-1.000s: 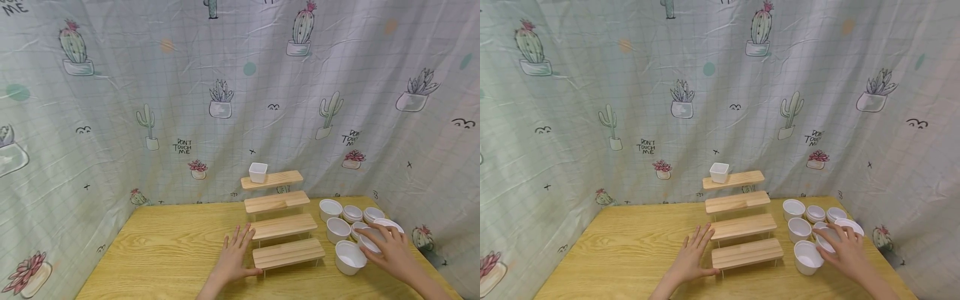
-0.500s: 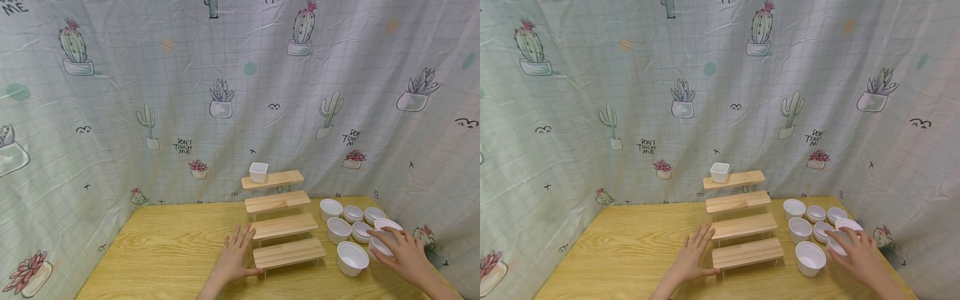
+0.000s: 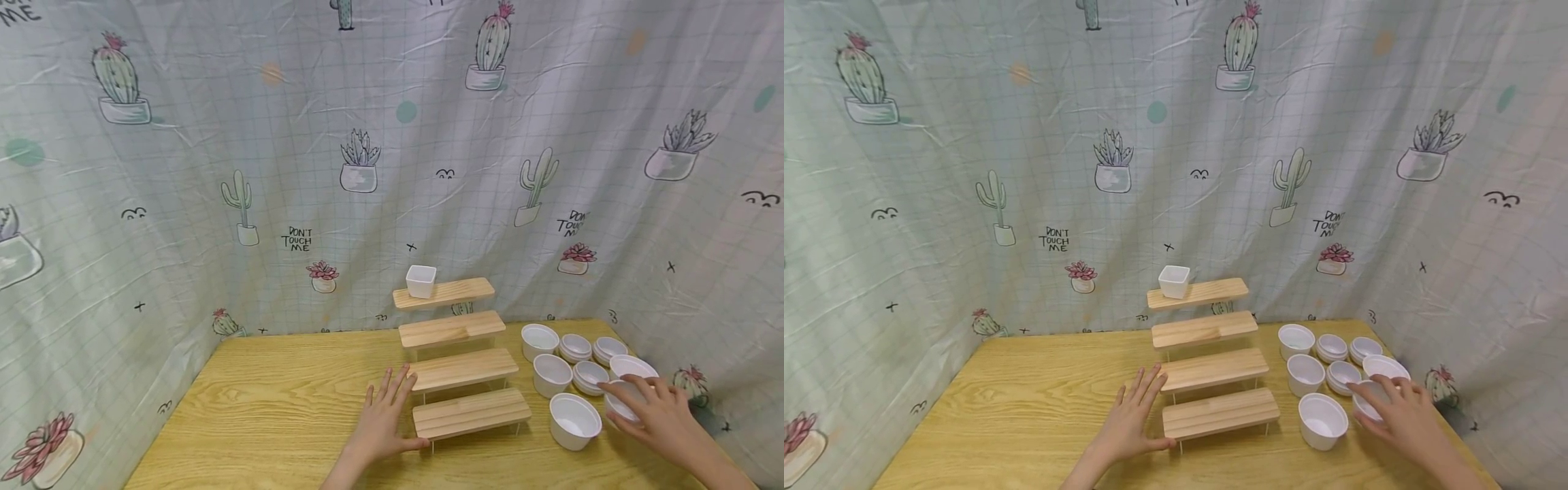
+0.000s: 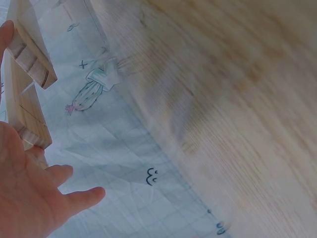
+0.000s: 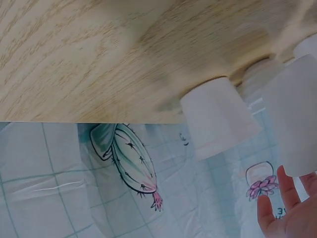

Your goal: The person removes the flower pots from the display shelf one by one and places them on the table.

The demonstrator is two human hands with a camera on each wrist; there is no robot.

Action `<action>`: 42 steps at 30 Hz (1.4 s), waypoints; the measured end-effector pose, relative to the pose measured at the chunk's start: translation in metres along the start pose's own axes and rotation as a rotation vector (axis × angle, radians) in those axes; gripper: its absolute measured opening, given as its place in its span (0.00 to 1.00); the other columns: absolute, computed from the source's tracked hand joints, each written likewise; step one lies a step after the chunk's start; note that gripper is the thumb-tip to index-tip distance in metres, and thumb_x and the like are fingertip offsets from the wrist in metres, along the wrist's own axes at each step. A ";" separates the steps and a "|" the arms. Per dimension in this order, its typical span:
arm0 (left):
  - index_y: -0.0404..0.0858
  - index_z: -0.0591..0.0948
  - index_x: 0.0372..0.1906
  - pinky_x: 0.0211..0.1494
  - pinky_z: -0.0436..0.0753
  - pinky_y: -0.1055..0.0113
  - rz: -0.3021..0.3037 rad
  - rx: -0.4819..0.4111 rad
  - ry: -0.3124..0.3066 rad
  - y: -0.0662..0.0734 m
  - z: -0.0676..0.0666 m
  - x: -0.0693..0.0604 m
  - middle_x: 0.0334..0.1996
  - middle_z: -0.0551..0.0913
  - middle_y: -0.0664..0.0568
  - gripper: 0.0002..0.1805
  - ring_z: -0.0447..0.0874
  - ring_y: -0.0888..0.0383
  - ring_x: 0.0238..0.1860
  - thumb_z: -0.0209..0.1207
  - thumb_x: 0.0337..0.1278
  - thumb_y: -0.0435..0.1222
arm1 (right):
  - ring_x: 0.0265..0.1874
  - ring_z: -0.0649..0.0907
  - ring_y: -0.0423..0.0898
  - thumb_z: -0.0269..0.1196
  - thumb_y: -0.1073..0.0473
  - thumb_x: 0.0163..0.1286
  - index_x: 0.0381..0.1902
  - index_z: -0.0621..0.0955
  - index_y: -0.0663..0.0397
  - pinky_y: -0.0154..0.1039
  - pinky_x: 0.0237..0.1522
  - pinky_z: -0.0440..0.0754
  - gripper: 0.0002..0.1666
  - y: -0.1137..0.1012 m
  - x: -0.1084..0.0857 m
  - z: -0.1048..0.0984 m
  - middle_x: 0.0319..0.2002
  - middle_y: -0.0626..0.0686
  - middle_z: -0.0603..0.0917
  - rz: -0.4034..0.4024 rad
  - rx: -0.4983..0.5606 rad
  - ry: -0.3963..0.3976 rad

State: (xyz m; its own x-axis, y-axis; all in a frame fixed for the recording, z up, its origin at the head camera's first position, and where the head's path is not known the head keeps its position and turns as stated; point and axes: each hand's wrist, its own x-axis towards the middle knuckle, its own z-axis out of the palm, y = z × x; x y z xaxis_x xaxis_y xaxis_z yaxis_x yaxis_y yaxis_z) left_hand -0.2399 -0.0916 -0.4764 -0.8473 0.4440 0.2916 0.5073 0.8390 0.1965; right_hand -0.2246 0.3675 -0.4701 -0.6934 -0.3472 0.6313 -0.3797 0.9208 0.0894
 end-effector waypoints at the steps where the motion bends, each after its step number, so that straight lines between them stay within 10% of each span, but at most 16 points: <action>1: 0.49 0.47 0.70 0.61 0.57 0.35 0.001 0.000 0.001 0.000 0.000 0.000 0.71 0.44 0.53 0.59 0.45 0.43 0.70 0.60 0.30 0.66 | 0.35 0.71 0.52 0.69 0.43 0.39 0.46 0.76 0.34 0.56 0.28 0.66 0.31 0.000 0.000 0.001 0.41 0.51 0.75 -0.007 -0.006 0.000; 14: 0.49 0.47 0.70 0.61 0.57 0.35 0.008 0.004 0.001 0.000 0.001 0.000 0.71 0.44 0.53 0.59 0.46 0.42 0.69 0.59 0.30 0.67 | 0.31 0.72 0.51 0.52 0.26 0.51 0.44 0.77 0.32 0.50 0.27 0.64 0.28 0.008 -0.004 0.021 0.38 0.50 0.76 -0.095 -0.049 0.060; 42: 0.48 0.48 0.69 0.60 0.59 0.35 0.013 0.002 0.016 -0.001 0.000 0.001 0.71 0.45 0.53 0.58 0.47 0.42 0.69 0.59 0.30 0.66 | 0.31 0.69 0.48 0.50 0.22 0.45 0.45 0.75 0.36 0.48 0.28 0.59 0.36 0.011 -0.005 0.029 0.38 0.50 0.75 -0.155 -0.047 0.037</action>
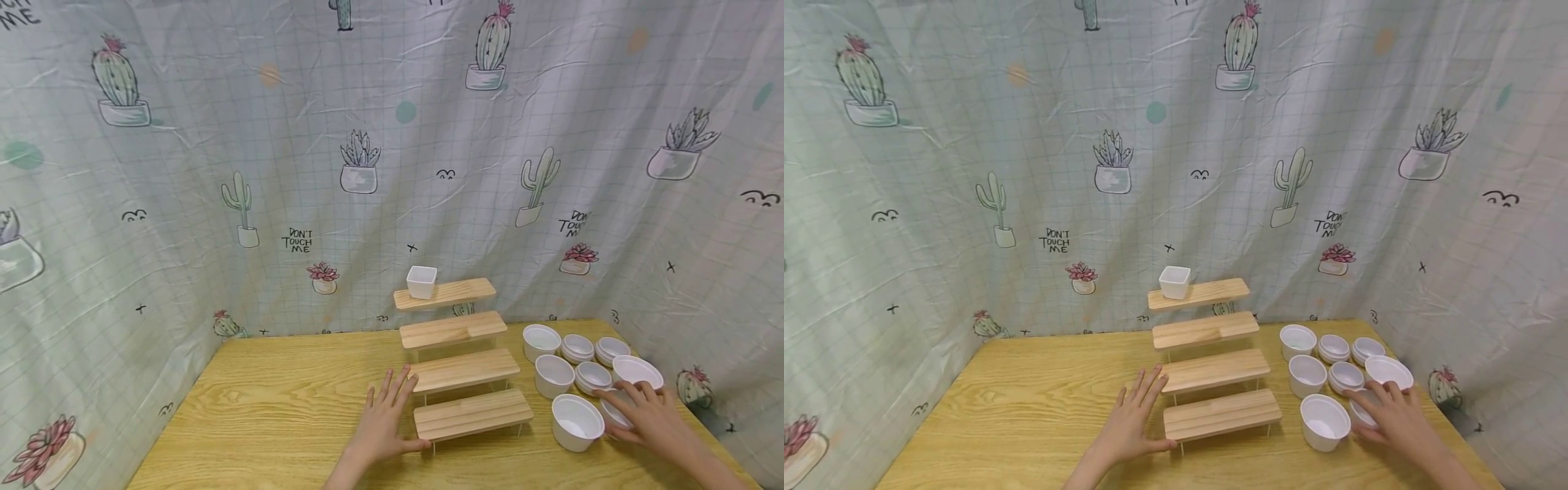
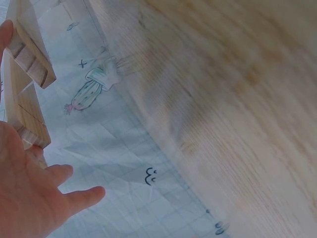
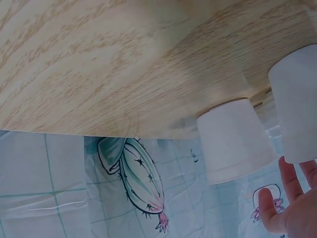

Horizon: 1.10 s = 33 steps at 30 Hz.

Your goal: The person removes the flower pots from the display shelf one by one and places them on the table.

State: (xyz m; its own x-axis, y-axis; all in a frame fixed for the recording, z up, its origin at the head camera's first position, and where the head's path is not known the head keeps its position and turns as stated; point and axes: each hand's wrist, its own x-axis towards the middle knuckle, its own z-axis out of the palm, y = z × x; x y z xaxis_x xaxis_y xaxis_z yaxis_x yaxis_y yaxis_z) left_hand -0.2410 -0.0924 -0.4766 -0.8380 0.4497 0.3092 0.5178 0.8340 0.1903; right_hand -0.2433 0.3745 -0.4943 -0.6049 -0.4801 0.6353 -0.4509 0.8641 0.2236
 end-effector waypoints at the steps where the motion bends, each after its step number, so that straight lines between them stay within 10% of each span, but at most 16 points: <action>1: 0.48 0.48 0.69 0.60 0.59 0.35 0.000 0.000 -0.002 0.000 0.000 0.000 0.71 0.45 0.53 0.58 0.47 0.42 0.69 0.59 0.30 0.66 | 0.31 0.69 0.48 0.53 0.23 0.42 0.45 0.75 0.36 0.48 0.28 0.59 0.37 0.000 0.000 0.000 0.38 0.50 0.75 0.000 0.003 -0.003; 12: 0.48 0.48 0.70 0.60 0.58 0.35 -0.005 -0.008 -0.007 0.001 -0.002 0.001 0.71 0.44 0.52 0.59 0.46 0.42 0.69 0.60 0.30 0.66 | 0.34 0.72 0.49 0.69 0.34 0.23 0.49 0.73 0.34 0.47 0.27 0.65 0.47 -0.006 0.007 -0.023 0.44 0.51 0.74 0.008 0.012 -0.067; 22: 0.49 0.47 0.70 0.61 0.58 0.36 -0.012 -0.006 -0.011 0.001 -0.002 -0.001 0.71 0.42 0.55 0.59 0.46 0.42 0.69 0.59 0.30 0.67 | 0.41 0.71 0.48 0.71 0.40 0.34 0.51 0.75 0.34 0.48 0.33 0.62 0.40 -0.026 0.035 -0.053 0.45 0.47 0.75 0.133 0.146 -0.097; 33: 0.49 0.47 0.70 0.61 0.58 0.36 -0.016 0.008 -0.009 0.001 -0.001 0.000 0.71 0.42 0.55 0.59 0.46 0.43 0.70 0.59 0.29 0.67 | 0.43 0.69 0.47 0.70 0.52 0.42 0.51 0.75 0.38 0.46 0.35 0.60 0.33 -0.046 0.070 -0.052 0.44 0.49 0.76 0.093 0.244 -0.038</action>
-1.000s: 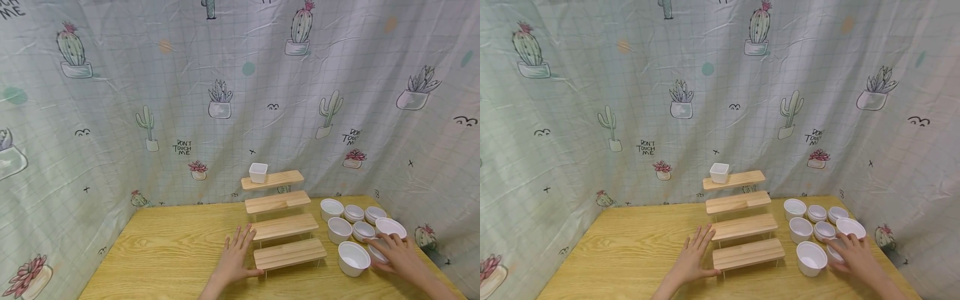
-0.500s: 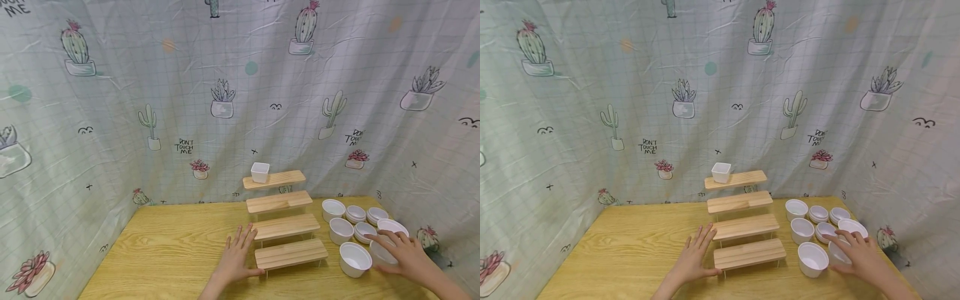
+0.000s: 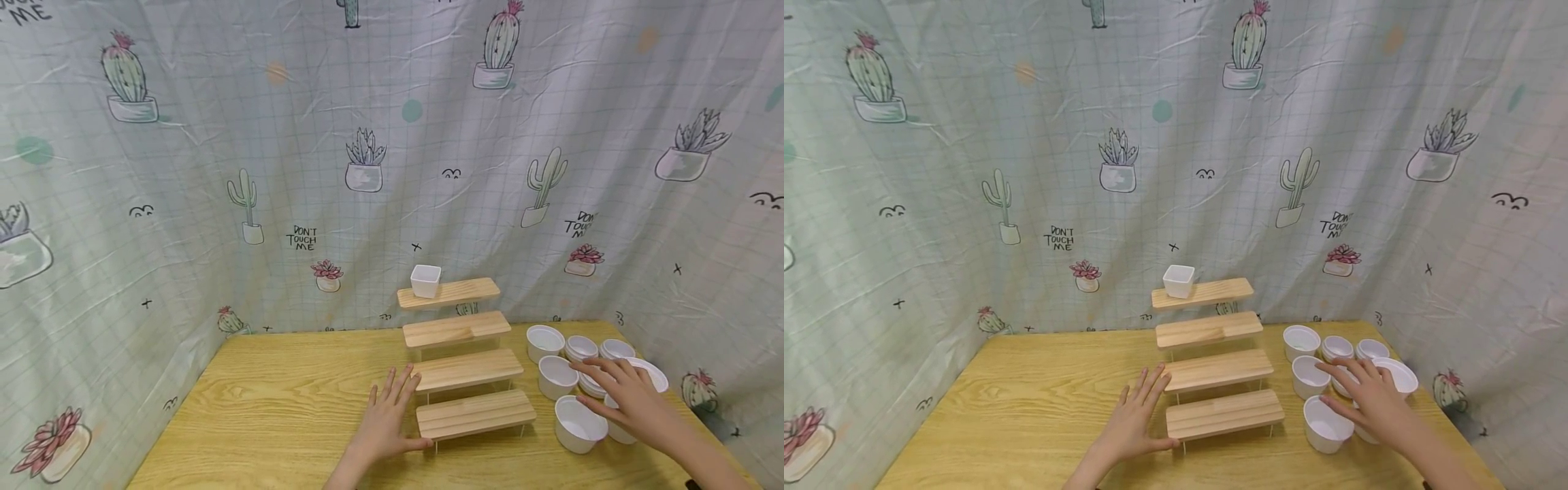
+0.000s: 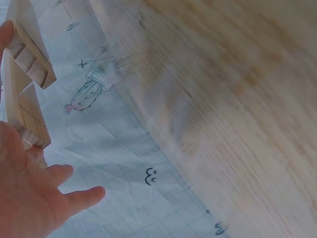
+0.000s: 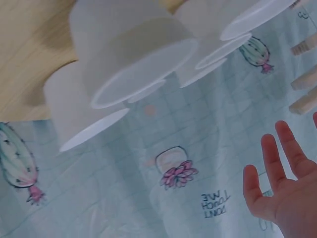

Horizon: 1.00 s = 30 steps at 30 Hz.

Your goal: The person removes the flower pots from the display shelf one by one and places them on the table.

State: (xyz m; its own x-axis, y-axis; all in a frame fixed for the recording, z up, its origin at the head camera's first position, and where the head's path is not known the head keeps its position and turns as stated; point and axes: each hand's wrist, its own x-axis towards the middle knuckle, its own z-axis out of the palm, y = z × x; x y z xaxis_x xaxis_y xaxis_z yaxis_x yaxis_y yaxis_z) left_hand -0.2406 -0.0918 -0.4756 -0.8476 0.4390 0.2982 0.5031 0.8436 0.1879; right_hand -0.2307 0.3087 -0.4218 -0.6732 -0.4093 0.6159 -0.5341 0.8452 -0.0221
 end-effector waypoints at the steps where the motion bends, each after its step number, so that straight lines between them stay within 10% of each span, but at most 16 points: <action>1: 0.49 0.47 0.70 0.61 0.58 0.36 0.000 -0.002 0.000 0.000 0.000 0.000 0.71 0.42 0.55 0.59 0.46 0.43 0.70 0.59 0.29 0.67 | 0.43 0.69 0.46 0.70 0.52 0.42 0.51 0.75 0.38 0.44 0.35 0.59 0.33 -0.002 0.003 0.000 0.44 0.48 0.76 -0.011 -0.002 0.008; 30: 0.49 0.47 0.70 0.61 0.58 0.36 -0.008 -0.009 -0.017 0.001 -0.002 0.000 0.71 0.43 0.55 0.58 0.46 0.44 0.70 0.59 0.30 0.67 | 0.42 0.72 0.49 0.67 0.60 0.49 0.51 0.75 0.48 0.47 0.37 0.65 0.28 -0.032 0.073 0.018 0.46 0.52 0.77 -0.160 0.048 0.056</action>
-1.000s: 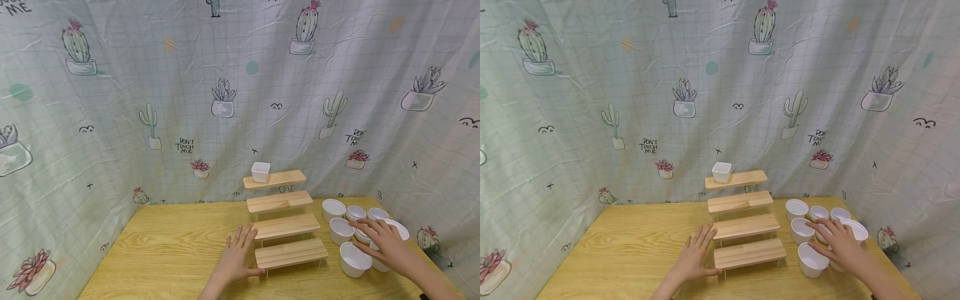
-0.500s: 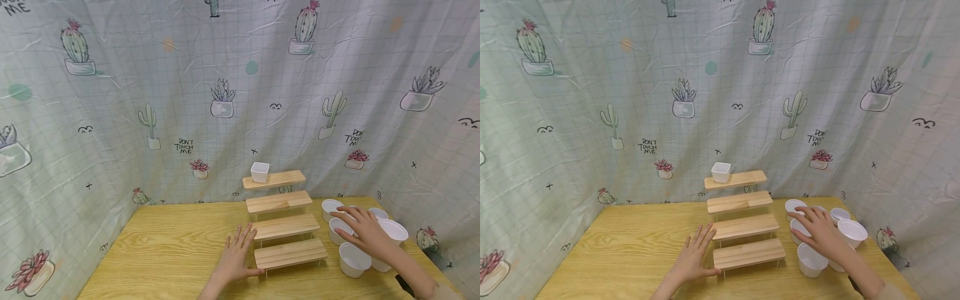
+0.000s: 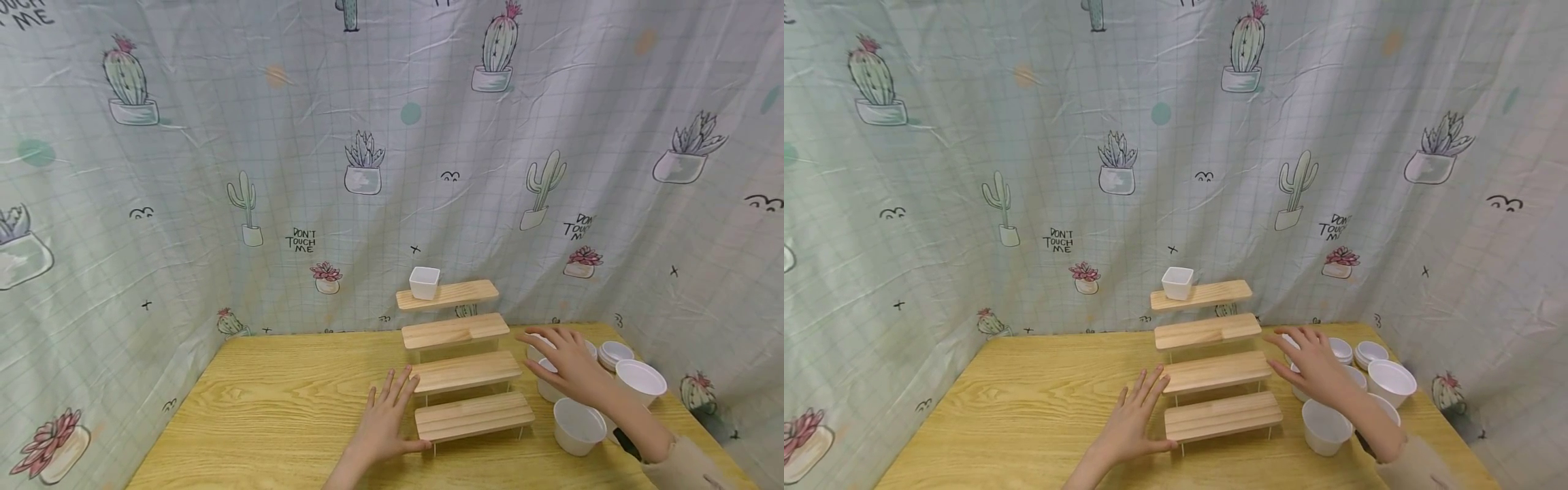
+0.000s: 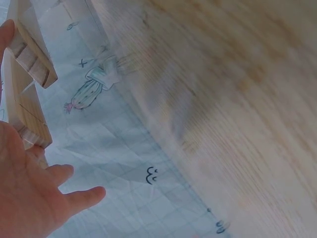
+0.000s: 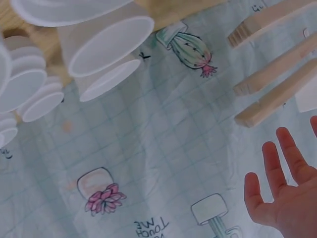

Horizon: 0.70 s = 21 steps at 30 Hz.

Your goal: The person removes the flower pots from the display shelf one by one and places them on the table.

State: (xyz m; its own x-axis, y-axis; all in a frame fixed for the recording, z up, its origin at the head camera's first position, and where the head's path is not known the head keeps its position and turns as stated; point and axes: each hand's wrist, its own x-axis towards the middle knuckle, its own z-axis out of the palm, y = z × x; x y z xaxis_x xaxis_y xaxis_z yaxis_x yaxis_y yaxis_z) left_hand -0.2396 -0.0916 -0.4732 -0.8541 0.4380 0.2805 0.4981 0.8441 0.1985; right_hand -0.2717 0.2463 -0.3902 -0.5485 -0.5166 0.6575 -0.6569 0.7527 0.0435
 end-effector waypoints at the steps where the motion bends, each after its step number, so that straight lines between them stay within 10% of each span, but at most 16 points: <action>1: 0.49 0.47 0.70 0.61 0.58 0.36 0.000 0.002 -0.001 0.000 0.000 0.000 0.71 0.42 0.55 0.58 0.46 0.44 0.70 0.59 0.30 0.67 | 0.42 0.72 0.49 0.67 0.60 0.49 0.51 0.76 0.48 0.48 0.37 0.65 0.28 -0.001 0.003 0.002 0.46 0.53 0.77 -0.008 0.007 0.008; 21: 0.50 0.46 0.70 0.62 0.57 0.36 0.001 -0.009 -0.007 -0.001 0.002 0.000 0.71 0.42 0.55 0.59 0.44 0.44 0.70 0.58 0.30 0.67 | 0.45 0.71 0.50 0.65 0.59 0.53 0.53 0.74 0.49 0.54 0.44 0.65 0.27 -0.018 0.049 0.027 0.48 0.54 0.76 -0.039 0.096 0.032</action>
State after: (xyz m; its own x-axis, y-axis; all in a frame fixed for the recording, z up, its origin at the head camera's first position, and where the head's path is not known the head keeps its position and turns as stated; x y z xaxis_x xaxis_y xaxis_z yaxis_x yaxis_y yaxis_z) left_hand -0.2407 -0.0918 -0.4750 -0.8545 0.4410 0.2746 0.5004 0.8408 0.2067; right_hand -0.3004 0.1964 -0.3788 -0.5053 -0.5304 0.6807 -0.7251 0.6887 -0.0017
